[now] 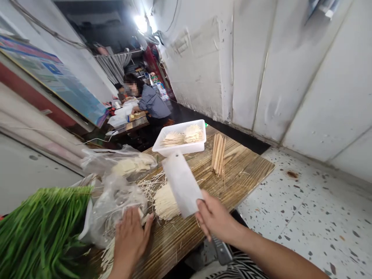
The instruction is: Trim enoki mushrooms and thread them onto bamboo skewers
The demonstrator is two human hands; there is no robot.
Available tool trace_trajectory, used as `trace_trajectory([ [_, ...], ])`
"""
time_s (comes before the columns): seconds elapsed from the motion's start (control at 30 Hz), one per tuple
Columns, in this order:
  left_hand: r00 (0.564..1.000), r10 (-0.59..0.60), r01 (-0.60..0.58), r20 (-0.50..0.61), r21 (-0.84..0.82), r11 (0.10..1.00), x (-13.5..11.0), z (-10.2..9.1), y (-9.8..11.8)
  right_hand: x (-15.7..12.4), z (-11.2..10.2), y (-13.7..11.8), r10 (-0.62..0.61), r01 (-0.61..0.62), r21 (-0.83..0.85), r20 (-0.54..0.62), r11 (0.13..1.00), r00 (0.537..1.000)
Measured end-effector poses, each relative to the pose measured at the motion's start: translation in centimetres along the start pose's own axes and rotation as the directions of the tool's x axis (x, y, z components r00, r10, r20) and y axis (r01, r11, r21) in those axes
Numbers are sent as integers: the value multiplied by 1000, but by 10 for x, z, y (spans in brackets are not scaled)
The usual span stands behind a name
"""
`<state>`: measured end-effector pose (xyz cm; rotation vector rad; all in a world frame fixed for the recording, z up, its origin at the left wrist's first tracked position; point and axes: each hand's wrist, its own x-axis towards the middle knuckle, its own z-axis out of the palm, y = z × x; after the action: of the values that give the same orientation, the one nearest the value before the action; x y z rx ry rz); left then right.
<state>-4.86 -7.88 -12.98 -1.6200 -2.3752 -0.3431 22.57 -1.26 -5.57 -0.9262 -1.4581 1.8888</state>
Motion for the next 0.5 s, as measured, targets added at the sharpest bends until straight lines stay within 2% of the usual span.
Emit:
trace_trajectory([
  [0.1,990,83,-75,-111,75,994,6,-21,33,-19,-25,18,92,-77,117,-125,990,988],
  [0.2,966,220,-219,-138,23,976,20,-33,71,-25,-32,41,201,-170,189,-161,967,966],
  [0.3,919,381,-389,-104,-70,919,36,-30,102,-23,-32,54,267,-226,234,-162,946,950],
  [0.37,871,488,-491,-61,-111,864,43,-24,115,-21,-32,57,242,-205,241,-135,949,961],
  [0.43,842,538,-537,-24,-118,835,45,-16,121,-20,-32,58,197,-170,231,-98,958,975],
  [0.5,835,550,-547,0,-118,829,45,-10,123,-20,-31,61,177,-155,223,-83,963,981],
])
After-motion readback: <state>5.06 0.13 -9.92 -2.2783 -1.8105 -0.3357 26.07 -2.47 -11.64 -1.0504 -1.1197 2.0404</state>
